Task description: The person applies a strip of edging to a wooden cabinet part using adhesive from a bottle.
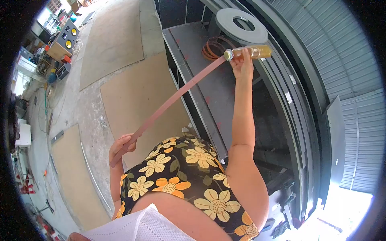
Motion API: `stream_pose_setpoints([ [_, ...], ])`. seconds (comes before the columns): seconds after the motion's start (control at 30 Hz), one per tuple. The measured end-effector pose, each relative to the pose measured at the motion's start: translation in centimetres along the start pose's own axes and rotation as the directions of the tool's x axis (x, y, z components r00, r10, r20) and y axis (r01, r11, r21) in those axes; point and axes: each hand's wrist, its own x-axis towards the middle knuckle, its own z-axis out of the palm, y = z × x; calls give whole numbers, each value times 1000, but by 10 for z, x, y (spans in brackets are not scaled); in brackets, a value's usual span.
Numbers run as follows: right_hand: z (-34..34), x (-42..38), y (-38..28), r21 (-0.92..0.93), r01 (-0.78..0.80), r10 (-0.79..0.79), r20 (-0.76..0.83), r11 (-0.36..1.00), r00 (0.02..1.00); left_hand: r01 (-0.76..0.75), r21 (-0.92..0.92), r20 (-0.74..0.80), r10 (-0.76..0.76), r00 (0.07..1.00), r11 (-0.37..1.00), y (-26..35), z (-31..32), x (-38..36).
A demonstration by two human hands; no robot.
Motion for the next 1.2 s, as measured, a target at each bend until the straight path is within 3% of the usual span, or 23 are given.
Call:
stream_pose_setpoints([
  [0.23, -22, -28, 53, -23, -8, 7, -39, 1000, 999, -213, -252, 45, 231, 972, 944, -22, -13, -21],
  [0.33, -16, -38, 71, -1, -16, 16, -47, 1000, 999, -298, -425, -134, 266, 955, 855, -35, -21, -15],
  [0.43, -6, -49, 87, 2, 10, -10, -45, 1000, 999, -300, -389, -388, 140, 911, 871, -66, -34, -1],
  [0.5, 2, -57, 99, 14, 39, -39, -32, 999, 999, -25, -73, -406, -7, 914, 997, -70, -11, 13],
  [0.53, 5, -62, 103, 16, 37, -37, -20, 999, 999, 125, 87, -430, -76, 899, 988, -71, 5, 25],
  [0.6, 16, -75, 108, 17, 34, -34, 4, 999, 999, 87, 474, -287, 60, 956, 876, -67, 36, 49],
  [0.73, 24, -97, 126, 34, 21, -21, 7, 999, 1000, -209, 727, -103, 404, 909, 655, -22, 99, 89],
  [0.8, 25, -107, 134, 18, -6, 6, 30, 1000, 1000, -341, 938, 195, 723, 663, 60, 5, 113, 114],
  [0.9, 35, -135, 138, 11, -40, 39, 49, 999, 998, -87, 985, 174, 831, 529, -151, 32, 131, 139],
  [1.0, 42, -158, 140, -8, -65, 65, -7, 998, 998, -10, 999, -25, 776, 630, 40, 18, 109, 158],
  [1.1, 44, -172, 140, -9, -79, 79, -3, 997, 997, -28, 984, -94, 658, 747, 173, 8, 97, 159],
  [1.2, 38, -174, 137, -8, -108, 107, -26, 994, 994, -107, 985, -13, 675, 737, 135, -2, 92, 166],
])
